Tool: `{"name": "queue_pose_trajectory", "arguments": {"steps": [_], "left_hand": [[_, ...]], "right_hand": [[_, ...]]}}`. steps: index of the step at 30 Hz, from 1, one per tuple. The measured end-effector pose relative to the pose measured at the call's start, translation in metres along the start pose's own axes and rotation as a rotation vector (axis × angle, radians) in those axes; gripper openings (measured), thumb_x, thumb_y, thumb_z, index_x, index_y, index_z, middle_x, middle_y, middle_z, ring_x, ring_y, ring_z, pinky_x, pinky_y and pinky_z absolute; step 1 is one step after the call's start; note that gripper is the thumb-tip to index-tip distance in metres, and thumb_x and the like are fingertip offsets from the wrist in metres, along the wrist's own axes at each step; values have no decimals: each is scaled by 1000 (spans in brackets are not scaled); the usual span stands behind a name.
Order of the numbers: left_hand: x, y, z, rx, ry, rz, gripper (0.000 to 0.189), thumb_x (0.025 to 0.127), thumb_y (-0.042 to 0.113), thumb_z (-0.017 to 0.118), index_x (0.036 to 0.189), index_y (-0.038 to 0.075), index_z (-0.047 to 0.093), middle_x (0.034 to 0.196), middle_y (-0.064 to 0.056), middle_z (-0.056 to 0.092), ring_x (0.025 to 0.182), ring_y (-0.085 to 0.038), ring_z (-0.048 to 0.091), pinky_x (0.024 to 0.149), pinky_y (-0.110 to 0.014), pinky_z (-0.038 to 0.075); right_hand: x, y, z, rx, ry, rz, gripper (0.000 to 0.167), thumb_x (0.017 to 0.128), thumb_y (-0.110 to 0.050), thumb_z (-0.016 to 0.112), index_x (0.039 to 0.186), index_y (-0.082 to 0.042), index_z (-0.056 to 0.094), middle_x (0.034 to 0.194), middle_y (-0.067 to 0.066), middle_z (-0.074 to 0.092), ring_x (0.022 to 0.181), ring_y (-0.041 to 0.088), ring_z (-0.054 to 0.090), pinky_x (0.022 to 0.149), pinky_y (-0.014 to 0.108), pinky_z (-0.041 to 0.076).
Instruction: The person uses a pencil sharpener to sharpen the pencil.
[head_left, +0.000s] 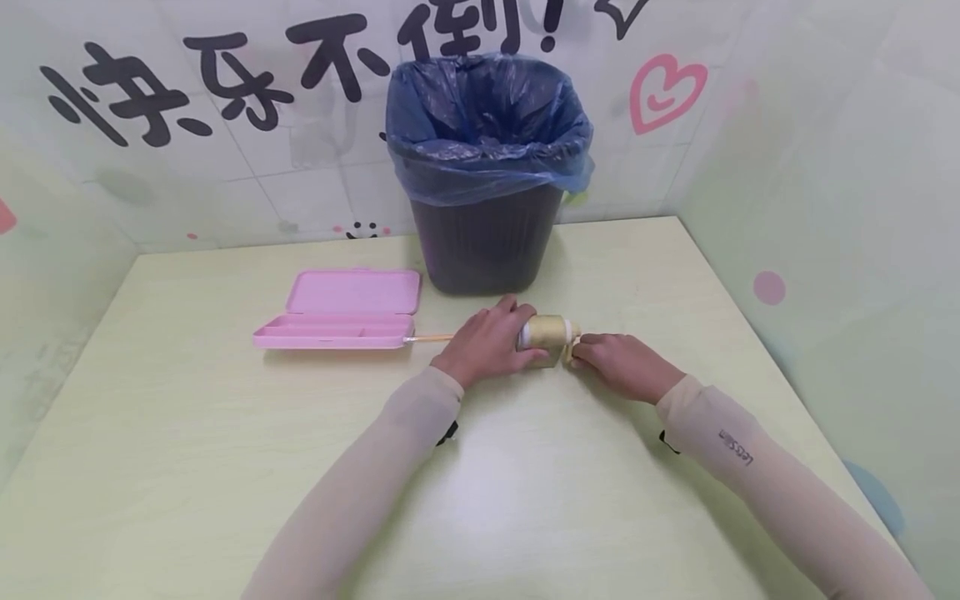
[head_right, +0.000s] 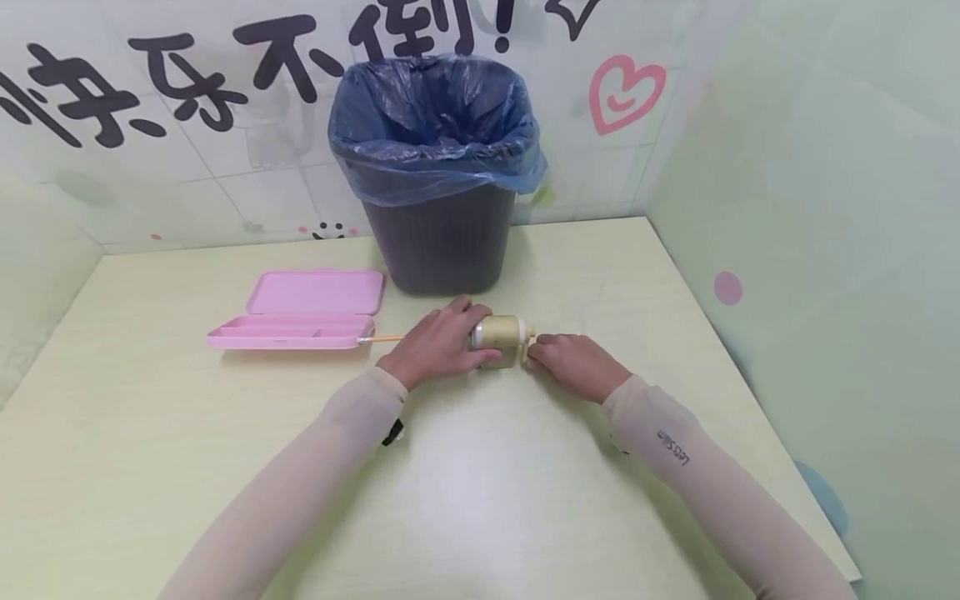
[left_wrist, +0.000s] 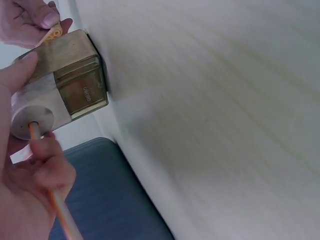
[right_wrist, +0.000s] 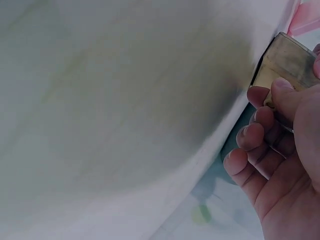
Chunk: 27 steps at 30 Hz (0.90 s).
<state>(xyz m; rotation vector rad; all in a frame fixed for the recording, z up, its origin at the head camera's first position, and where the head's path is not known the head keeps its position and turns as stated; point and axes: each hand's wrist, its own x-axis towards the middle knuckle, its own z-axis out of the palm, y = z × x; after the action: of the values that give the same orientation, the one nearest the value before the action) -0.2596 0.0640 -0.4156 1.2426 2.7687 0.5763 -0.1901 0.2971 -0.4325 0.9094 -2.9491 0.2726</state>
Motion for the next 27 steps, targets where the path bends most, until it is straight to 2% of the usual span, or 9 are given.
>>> {"name": "queue_pose_trajectory", "arguments": {"steps": [3,6,9,12,15,17,21,27], "left_hand": [[-2,0,-3,-12,-16,8,69,86,49,72,136,5,53,120,-13,57,89,-22,59,80,-36,51],[-4,-1,-9,-32,-32,36,63,85,37,70,134,2,53,112,-11,61,90,-21,59,80,-35,51],[-6,-4,-15,9,-46,48,49,82,27,66,125,5,56,95,-3,61,81,-18,57,72,-34,50],[-8,-9,-20,97,-62,19,44,82,26,63,122,9,56,80,1,56,69,-16,53,63,-36,48],[-9,-12,-20,155,-79,-8,53,85,35,63,131,13,54,76,1,57,65,-17,52,59,-38,47],[-10,-13,-18,167,-76,-3,63,85,46,64,140,16,51,82,-1,63,66,-17,55,59,-38,48],[-11,-14,-13,165,-29,28,73,82,66,67,138,19,54,92,0,68,69,-16,59,59,-36,47],[-11,-16,-5,102,35,39,60,84,60,70,124,16,61,80,5,59,63,-13,53,56,-31,42]], "right_hand": [[1,1,2,6,0,4,7,94,-15,69,91,-11,65,84,1,65,75,19,66,70,38,55],[1,2,3,10,9,6,6,94,-14,69,93,-10,66,88,4,67,79,23,69,72,40,56],[1,3,3,9,13,2,6,94,-14,70,94,-9,67,89,5,68,81,24,70,72,41,56],[2,2,3,3,11,-4,6,94,-14,69,95,-9,67,90,6,69,81,25,70,73,42,56],[1,2,3,1,13,-6,6,94,-14,69,95,-8,68,90,6,69,82,25,70,73,42,56],[1,2,2,1,14,-6,7,94,-14,69,96,-8,67,90,5,68,81,25,70,72,42,56],[1,2,2,5,10,4,7,93,-15,70,95,-9,67,89,5,67,80,25,69,72,42,56],[5,-1,1,12,-7,11,7,94,-14,69,97,-8,68,94,8,69,84,27,70,74,43,56]]}}
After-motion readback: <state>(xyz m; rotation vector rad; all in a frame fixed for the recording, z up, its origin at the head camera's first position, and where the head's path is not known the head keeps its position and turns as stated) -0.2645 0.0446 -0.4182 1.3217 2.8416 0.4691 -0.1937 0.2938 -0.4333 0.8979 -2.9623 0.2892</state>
